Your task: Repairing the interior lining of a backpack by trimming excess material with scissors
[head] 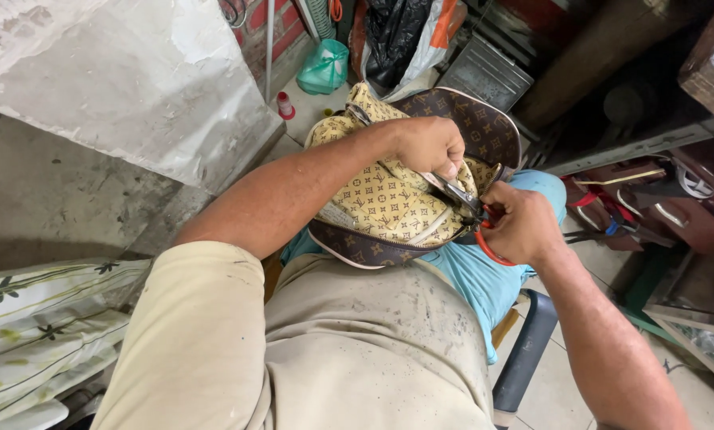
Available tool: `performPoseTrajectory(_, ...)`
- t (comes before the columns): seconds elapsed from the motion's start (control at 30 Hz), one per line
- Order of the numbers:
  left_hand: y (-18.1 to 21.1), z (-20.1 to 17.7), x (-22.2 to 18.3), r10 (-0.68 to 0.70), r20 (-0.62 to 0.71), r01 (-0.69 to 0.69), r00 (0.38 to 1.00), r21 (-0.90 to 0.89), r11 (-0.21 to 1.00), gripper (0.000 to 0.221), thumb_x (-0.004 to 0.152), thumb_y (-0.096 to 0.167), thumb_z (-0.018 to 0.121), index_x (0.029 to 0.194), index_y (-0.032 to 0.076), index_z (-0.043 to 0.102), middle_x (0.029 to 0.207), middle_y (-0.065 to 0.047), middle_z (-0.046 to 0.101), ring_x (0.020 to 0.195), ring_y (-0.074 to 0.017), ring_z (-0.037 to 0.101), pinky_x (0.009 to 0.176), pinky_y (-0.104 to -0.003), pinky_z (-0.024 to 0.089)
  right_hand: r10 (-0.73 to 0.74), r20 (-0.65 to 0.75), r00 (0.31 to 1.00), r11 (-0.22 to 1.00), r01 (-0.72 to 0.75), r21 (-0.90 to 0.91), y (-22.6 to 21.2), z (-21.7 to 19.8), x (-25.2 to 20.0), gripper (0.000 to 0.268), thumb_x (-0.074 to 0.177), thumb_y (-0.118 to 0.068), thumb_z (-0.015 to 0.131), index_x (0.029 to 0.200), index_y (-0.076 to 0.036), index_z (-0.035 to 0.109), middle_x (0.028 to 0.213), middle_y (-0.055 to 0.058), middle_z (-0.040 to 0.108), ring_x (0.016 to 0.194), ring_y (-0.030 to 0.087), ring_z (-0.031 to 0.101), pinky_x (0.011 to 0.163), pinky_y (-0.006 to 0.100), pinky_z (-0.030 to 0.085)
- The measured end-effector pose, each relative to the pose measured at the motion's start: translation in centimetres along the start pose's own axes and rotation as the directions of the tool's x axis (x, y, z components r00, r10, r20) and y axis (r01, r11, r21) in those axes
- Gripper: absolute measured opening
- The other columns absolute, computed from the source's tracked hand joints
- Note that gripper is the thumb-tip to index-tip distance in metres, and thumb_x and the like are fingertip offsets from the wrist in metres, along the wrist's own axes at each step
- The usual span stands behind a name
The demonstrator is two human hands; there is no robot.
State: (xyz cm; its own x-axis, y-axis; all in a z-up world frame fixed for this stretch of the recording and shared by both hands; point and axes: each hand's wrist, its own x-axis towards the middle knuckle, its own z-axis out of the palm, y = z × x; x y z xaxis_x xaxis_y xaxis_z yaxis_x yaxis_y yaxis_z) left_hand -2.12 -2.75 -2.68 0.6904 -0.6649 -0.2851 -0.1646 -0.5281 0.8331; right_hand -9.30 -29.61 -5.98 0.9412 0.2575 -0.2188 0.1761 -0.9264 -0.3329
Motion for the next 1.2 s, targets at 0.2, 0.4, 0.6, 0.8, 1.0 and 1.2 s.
performPoseTrajectory(0.2,0.1,0.0,0.3,-0.007,-0.013,0.007,1.000,-0.007,1.000,0.007,0.084,0.024,0.077,0.085,0.019,0.081,0.082,-0.008,0.076,0.083,-0.0237,0.074,0.074,-0.035,0.057,-0.028,-0.007,1.000,0.999,0.028,-0.042,0.0,-0.4,0.4,0.045,0.060,-0.030,0.083,0.102,-0.027,0.069,0.085,0.006,0.071,0.092,0.039,0.072,0.080,0.052,0.058)
performPoseTrajectory(0.4,-1.1,2.5,-1.0,0.267,-0.200,-0.240,0.943,0.149,0.959,0.009,0.086,0.018,0.073,0.078,0.016,0.076,0.077,-0.008,0.066,0.080,-0.0292,0.065,0.070,-0.043,0.053,-0.190,-0.127,0.973,0.969,0.166,-0.183,0.4,-0.4,-0.6,0.050,0.058,-0.038,0.084,0.103,-0.025,0.067,0.083,0.003,0.068,0.084,0.035,0.072,0.074,0.050,0.059)
performPoseTrajectory(0.6,-3.2,9.1,-7.5,0.640,-0.539,-0.309,0.548,0.580,0.754,0.031,0.103,0.013,0.049,0.075,0.015,0.063,0.076,0.003,0.036,0.071,-0.0199,0.038,0.063,-0.035,0.038,-0.528,-0.362,0.768,0.814,0.337,-0.473,-0.2,2.8,-2.7,0.031,0.064,-0.035,0.075,0.089,-0.022,0.062,0.076,0.001,0.056,0.064,0.027,0.064,0.063,0.042,0.050)
performPoseTrajectory(0.8,-1.1,9.0,-10.9,0.319,-0.652,-0.161,0.688,0.292,0.943,0.026,0.100,0.033,0.065,0.096,0.008,0.068,0.071,-0.006,0.057,0.065,-0.0231,0.059,0.064,-0.036,0.051,-0.667,-0.423,0.614,0.719,0.382,-0.580,-0.8,3.2,-3.3,0.030,0.064,-0.028,0.070,0.091,-0.017,0.065,0.075,0.002,0.051,0.065,0.024,0.064,0.061,0.036,0.042)
performPoseTrajectory(1.0,2.5,7.2,-10.3,-0.026,-0.564,0.042,0.825,0.015,0.999,0.053,0.103,0.048,0.057,0.064,0.013,0.054,0.048,-0.001,0.046,0.042,-0.0166,0.044,0.047,-0.030,0.040,-0.733,-0.428,0.528,0.654,0.377,-0.656,-2.0,2.7,-3.4,0.022,0.080,-0.025,0.064,0.097,-0.013,0.067,0.076,0.005,0.052,0.064,0.024,0.064,0.061,0.036,0.040)
performPoseTrajectory(1.2,-0.9,10.9,-8.2,-0.198,-0.597,0.076,0.778,-0.223,0.972,0.044,0.099,0.025,0.063,0.057,0.014,0.055,0.041,0.000,0.045,0.037,-0.0132,0.044,0.043,-0.030,0.033,-0.757,-0.454,0.471,0.631,0.346,-0.694,-4.0,1.6,-4.2,0.010,0.085,-0.012,0.063,0.094,-0.010,0.066,0.073,0.006,0.051,0.059,0.025,0.059,0.060,0.035,0.039)
